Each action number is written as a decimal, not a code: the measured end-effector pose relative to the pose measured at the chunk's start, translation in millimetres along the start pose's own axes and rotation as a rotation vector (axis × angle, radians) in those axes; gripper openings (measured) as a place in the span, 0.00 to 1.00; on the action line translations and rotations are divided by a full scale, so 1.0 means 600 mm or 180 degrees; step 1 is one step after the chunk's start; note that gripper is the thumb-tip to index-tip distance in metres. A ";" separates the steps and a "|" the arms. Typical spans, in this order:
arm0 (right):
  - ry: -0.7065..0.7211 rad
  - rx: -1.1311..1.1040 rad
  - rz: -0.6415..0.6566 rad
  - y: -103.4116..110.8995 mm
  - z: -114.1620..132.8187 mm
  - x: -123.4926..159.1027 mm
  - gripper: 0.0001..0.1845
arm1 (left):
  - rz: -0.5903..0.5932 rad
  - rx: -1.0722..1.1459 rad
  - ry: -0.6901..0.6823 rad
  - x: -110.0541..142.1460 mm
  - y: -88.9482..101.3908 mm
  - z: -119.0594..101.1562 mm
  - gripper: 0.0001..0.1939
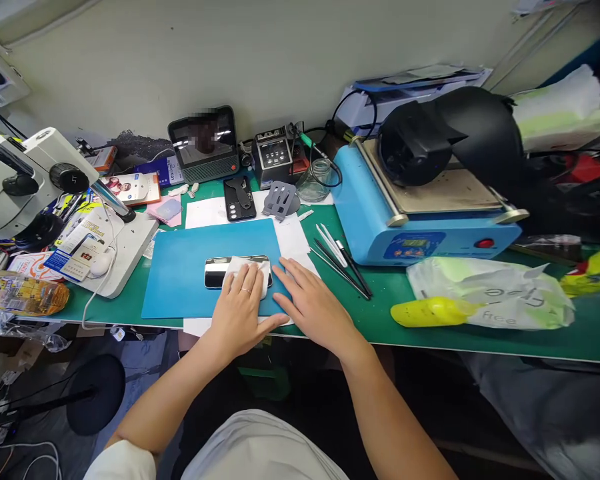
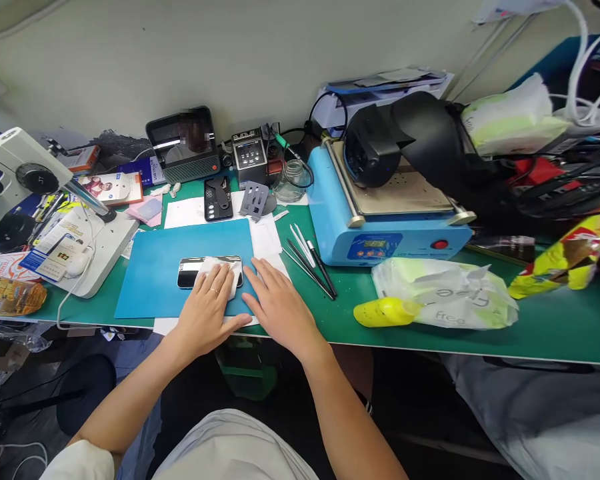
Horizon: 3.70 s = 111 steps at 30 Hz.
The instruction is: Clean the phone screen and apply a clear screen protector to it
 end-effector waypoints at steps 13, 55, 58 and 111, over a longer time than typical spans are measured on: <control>0.0051 0.0002 -0.0060 -0.002 -0.002 0.002 0.35 | -0.0007 0.0070 -0.0274 0.011 -0.004 -0.002 0.50; 0.0101 0.0130 -0.0152 -0.001 0.000 0.008 0.35 | -0.0008 0.0071 0.0369 0.041 -0.007 0.062 0.53; 0.0131 0.0121 -0.0139 0.001 0.001 0.006 0.33 | -0.0082 0.0014 0.0365 0.051 -0.009 0.046 0.56; 0.0090 -0.0145 -0.0314 -0.023 -0.019 0.009 0.34 | -0.0166 -0.0374 0.0197 -0.022 -0.018 -0.058 0.60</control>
Point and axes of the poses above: each hand's wrist, its own x-axis away from the middle knuckle, its own y-axis out of the back of the hand, z = x × y, the point moved 1 cm from there along -x, towards the middle knuckle, and after that the axes turned 1 degree about -z, right-handed, at the moved point
